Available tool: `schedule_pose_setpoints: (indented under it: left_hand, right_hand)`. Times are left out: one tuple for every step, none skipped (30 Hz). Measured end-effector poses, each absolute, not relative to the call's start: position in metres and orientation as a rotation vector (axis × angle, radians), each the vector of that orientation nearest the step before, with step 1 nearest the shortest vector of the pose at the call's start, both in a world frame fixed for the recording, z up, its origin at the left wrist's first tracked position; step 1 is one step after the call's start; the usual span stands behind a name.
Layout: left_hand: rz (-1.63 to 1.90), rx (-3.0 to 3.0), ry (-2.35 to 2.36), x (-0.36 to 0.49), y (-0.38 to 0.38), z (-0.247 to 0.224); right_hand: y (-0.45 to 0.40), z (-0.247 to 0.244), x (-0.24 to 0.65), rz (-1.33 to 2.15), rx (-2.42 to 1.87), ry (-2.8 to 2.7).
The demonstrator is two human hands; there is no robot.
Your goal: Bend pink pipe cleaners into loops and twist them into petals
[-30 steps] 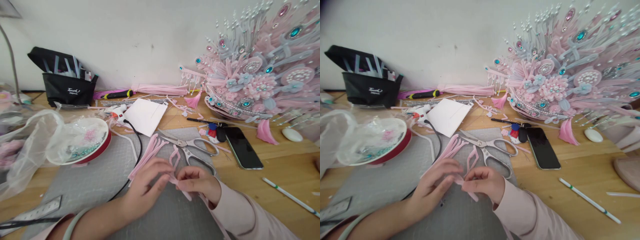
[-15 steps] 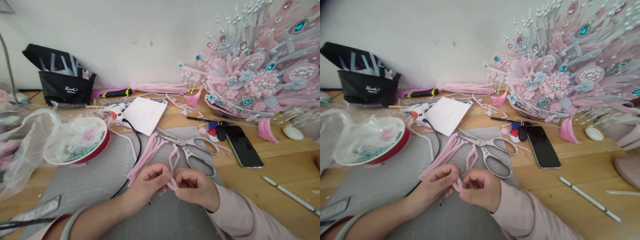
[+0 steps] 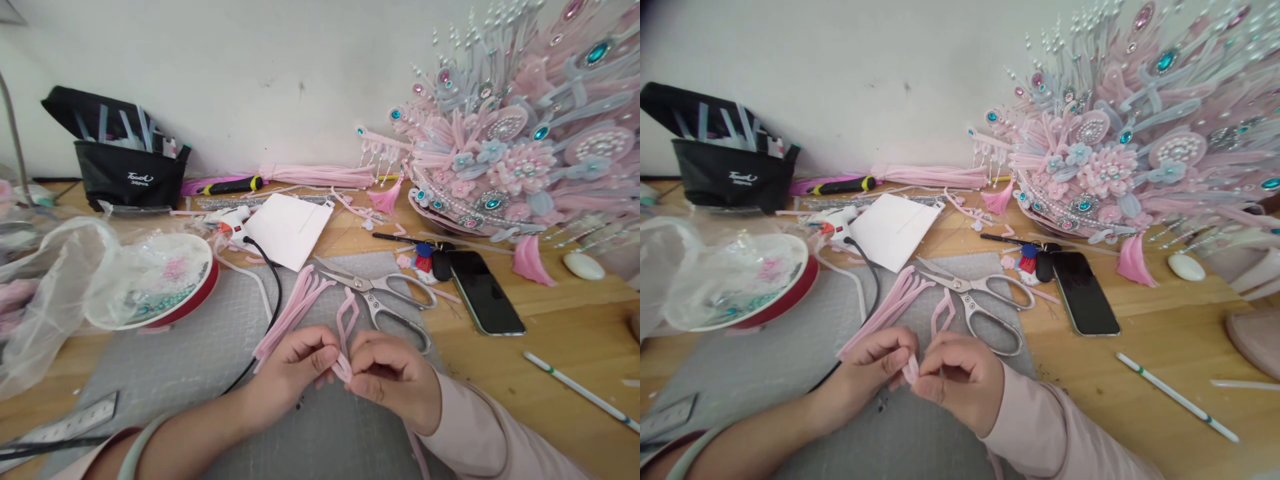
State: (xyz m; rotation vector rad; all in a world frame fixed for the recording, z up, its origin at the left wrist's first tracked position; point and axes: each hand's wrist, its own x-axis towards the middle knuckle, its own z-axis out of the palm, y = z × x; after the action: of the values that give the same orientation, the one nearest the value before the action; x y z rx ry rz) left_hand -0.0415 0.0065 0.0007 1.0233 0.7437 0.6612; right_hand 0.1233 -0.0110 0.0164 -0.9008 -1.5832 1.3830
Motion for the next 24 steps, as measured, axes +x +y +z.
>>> schedule_pose_setpoints:
  left_hand:
    - [0.653, 0.998, 0.736, -0.041, 0.006, 0.001]
    - [0.639, 0.972, 0.730, -0.040, 0.006, 0.001]
    - [0.618, 0.946, 0.721, -0.040, 0.005, 0.001]
    - [0.594, 0.921, 0.712, -0.039, 0.005, 0.001]
    - [0.570, 0.897, 0.701, -0.039, 0.005, 0.001]
    - [0.551, 0.878, 0.691, -0.039, 0.005, 0.000]
    - [0.538, 0.865, 0.683, -0.039, 0.005, 0.000]
    - [0.533, 0.863, 0.680, -0.039, 0.006, -0.001]
    - [0.535, 0.873, 0.685, -0.040, 0.006, -0.002]
    - [0.549, 0.894, 0.697, -0.040, 0.007, -0.002]
    - [0.571, 0.930, 0.714, -0.041, 0.008, -0.003]
    - [0.597, 0.989, 0.745, -0.042, 0.008, -0.002]
    - [0.623, 1.080, 0.790, -0.042, 0.009, -0.001]
    - [0.645, 1.210, 0.847, -0.043, 0.009, 0.000]
    - [0.653, 1.375, 0.912, -0.043, 0.010, 0.001]
    - [0.640, 1.563, 0.980, -0.043, 0.010, 0.002]
    - [0.608, 1.751, 1.050, -0.043, 0.011, 0.002]
    - [0.561, 1.921, 1.112, -0.043, 0.012, 0.003]
    - [0.504, 2.058, 1.171, -0.042, 0.013, 0.002]
    - [0.443, 2.164, 1.229, -0.041, 0.014, 0.002]
    - [0.387, 2.245, 1.280, -0.040, 0.015, 0.001]
    - [0.337, 2.306, 1.313, -0.038, 0.015, 0.000]
    - [0.309, 2.345, 1.338, -0.037, 0.016, -0.001]
    - [0.291, 2.366, 1.358, -0.035, 0.017, -0.002]
  right_hand:
    - [-0.012, 0.018, 0.123, 1.353, -0.877, -1.597]
    - [-0.013, 0.019, 0.122, 1.334, -0.855, -1.616]
    - [-0.014, 0.019, 0.122, 1.322, -0.836, -1.640]
    - [-0.015, 0.020, 0.121, 1.319, -0.824, -1.662]
    - [-0.016, 0.020, 0.121, 1.321, -0.817, -1.682]
    - [-0.017, 0.020, 0.121, 1.323, -0.818, -1.695]
    - [-0.018, 0.020, 0.121, 1.321, -0.827, -1.700]
    - [-0.019, 0.019, 0.121, 1.313, -0.842, -1.701]
    - [-0.019, 0.019, 0.121, 1.304, -0.863, -1.700]
    - [-0.018, 0.018, 0.122, 1.298, -0.891, -1.701]
    - [-0.017, 0.018, 0.123, 1.295, -0.923, -1.701]
    - [-0.016, 0.017, 0.124, 1.297, -0.958, -1.696]
    - [-0.014, 0.017, 0.126, 1.294, -1.001, -1.686]
    - [-0.012, 0.018, 0.128, 1.280, -1.052, -1.674]
    - [-0.010, 0.018, 0.130, 1.250, -1.113, -1.663]
    - [-0.007, 0.019, 0.133, 1.199, -1.184, -1.652]
    - [-0.005, 0.019, 0.135, 1.136, -1.260, -1.642]
    - [-0.003, 0.019, 0.138, 1.070, -1.333, -1.634]
    - [-0.002, 0.019, 0.139, 1.008, -1.396, -1.632]
    - [0.000, 0.019, 0.140, 0.954, -1.446, -1.638]
    - [0.001, 0.018, 0.141, 0.908, -1.485, -1.652]
    - [0.002, 0.017, 0.140, 0.871, -1.518, -1.675]
    - [0.002, 0.016, 0.139, 0.844, -1.545, -1.707]
    - [0.002, 0.014, 0.137, 0.822, -1.573, -1.740]
